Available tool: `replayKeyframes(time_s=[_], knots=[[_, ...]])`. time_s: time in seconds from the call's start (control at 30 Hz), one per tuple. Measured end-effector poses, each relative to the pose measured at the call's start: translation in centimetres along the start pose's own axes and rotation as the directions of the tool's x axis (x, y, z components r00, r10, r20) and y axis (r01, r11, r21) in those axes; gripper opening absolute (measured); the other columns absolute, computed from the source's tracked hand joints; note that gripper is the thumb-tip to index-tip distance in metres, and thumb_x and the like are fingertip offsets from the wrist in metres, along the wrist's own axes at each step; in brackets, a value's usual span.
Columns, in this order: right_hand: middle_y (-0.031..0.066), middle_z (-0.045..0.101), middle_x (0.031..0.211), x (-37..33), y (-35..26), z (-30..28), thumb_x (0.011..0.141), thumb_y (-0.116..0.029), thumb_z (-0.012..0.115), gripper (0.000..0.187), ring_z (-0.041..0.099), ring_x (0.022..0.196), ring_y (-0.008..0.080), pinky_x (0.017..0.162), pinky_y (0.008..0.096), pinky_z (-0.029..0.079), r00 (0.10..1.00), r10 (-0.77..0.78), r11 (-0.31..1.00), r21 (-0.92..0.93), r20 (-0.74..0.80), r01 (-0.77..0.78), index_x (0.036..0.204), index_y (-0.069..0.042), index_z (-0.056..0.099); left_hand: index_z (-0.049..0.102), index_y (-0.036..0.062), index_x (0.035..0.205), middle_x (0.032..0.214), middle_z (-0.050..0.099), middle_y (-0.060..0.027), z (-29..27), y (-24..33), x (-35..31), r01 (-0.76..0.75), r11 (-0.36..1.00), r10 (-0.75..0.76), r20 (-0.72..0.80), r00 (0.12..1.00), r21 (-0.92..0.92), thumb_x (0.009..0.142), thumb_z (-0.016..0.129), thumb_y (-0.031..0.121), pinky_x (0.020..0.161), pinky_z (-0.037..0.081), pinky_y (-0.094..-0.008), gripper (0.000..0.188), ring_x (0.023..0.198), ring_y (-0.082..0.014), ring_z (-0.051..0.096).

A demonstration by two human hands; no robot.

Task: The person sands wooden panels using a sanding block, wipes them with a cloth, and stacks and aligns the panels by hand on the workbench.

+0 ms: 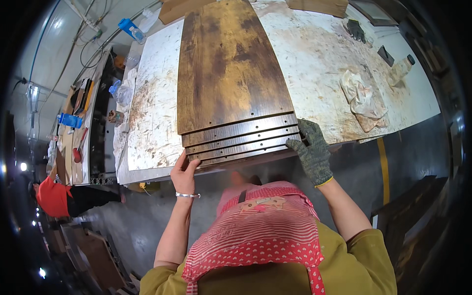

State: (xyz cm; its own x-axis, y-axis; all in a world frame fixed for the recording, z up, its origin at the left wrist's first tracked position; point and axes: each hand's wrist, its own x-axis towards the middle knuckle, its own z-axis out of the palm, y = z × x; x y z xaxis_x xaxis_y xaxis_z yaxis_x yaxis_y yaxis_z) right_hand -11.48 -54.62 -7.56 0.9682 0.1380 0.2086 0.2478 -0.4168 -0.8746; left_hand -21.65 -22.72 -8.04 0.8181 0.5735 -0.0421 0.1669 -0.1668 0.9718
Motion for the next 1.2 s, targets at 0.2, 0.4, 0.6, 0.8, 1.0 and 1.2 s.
replayKeyframes(time_s=[0.2, 0.4, 0.6, 0.8, 1.0, 1.2], knots=[[0.011, 0.053, 0.11, 0.3, -1.0, -0.4, 0.072, -0.009, 0.075, 0.053, 0.053, 0.103, 0.0224, 0.087, 0.0323, 0.045, 0.992, 0.121, 0.99, 0.064, 0.027, -0.123, 0.12, -0.001, 0.054, 0.041, -0.0081, 0.132, 0.116, 0.058, -0.0126, -0.5, 0.2, 0.2, 0.026, 1.0, -0.027, 0.155, 0.988, 0.011, 0.075, 0.068, -0.005, 0.083, 0.048, -0.0254, 0.063, 0.095, -0.0129, 0.057], [0.0112, 0.054, 0.109, 0.0, 0.0, -0.1, 0.07, -0.01, 0.076, 0.054, 0.054, 0.101, 0.0232, 0.087, 0.033, 0.045, 0.998, -0.064, 0.998, -0.026, 0.019, 0.064, 0.119, -0.001, 0.055, 0.039, -0.0081, 0.133, 0.12, 0.057, -0.0141, 0.0, 0.0, -0.3, 0.055, 0.992, -0.036, 0.158, 0.987, -0.115, 0.077, 0.062, -0.01, 0.088, 0.047, -0.0264, 0.061, 0.104, -0.0159, 0.057], [0.0101, 0.053, 0.108, 0.6, -0.9, 0.3, 0.069, -0.008, 0.076, 0.054, 0.054, 0.098, 0.0219, 0.084, 0.0325, 0.046, 0.999, -0.048, 0.996, -0.078, -0.007, 0.047, 0.119, -0.002, 0.055, 0.046, -0.0099, 0.126, 0.112, 0.061, -0.0116, 1.3, 0.0, 0.1, 0.074, 0.982, -0.074, 0.006, 0.997, -0.173, 0.078, 0.064, -0.006, 0.083, 0.049, -0.0237, 0.051, 0.098, -0.0136, 0.058], [0.0094, 0.051, 0.112, -0.1, -0.1, -0.7, 0.07, -0.011, 0.076, 0.062, 0.054, 0.099, 0.0206, 0.081, 0.0308, 0.049, 0.996, -0.041, 0.996, -0.079, 0.077, 0.047, 0.125, -0.001, 0.049, 0.036, -0.0119, 0.132, 0.121, 0.056, -0.016, -0.3, -1.3, -0.1, 0.06, 0.997, -0.047, 0.237, 0.97, -0.046, 0.08, 0.066, -0.003, 0.088, 0.046, -0.0243, 0.061, 0.104, -0.016, 0.057], [0.0096, 0.051, 0.111, -0.4, -0.5, 0.1, 0.074, -0.009, 0.073, 0.056, 0.057, 0.096, 0.0202, 0.081, 0.031, 0.049, 0.997, 0.022, 0.998, -0.057, 0.069, -0.019, 0.125, -0.005, 0.051, 0.043, -0.0105, 0.129, 0.112, 0.061, -0.0128, 0.7, -0.9, 0.0, 0.116, 0.989, -0.106, 0.109, 0.988, -0.093, 0.08, 0.064, -0.004, 0.084, 0.047, -0.0236, 0.054, 0.097, -0.0125, 0.058], [0.0101, 0.052, 0.108, 0.3, 0.6, 0.5, 0.075, -0.013, 0.072, 0.053, 0.054, 0.098, 0.0217, 0.088, 0.0321, 0.045, 0.994, 0.086, 0.996, -0.036, 0.062, -0.084, 0.122, -0.003, 0.052, 0.048, -0.008, 0.126, 0.099, 0.065, -0.0082, 0.7, -1.3, 1.0, 0.109, 0.994, -0.108, 0.031, 0.994, -0.027, 0.079, 0.066, -0.002, 0.078, 0.049, -0.0234, 0.05, 0.089, -0.0103, 0.059]])
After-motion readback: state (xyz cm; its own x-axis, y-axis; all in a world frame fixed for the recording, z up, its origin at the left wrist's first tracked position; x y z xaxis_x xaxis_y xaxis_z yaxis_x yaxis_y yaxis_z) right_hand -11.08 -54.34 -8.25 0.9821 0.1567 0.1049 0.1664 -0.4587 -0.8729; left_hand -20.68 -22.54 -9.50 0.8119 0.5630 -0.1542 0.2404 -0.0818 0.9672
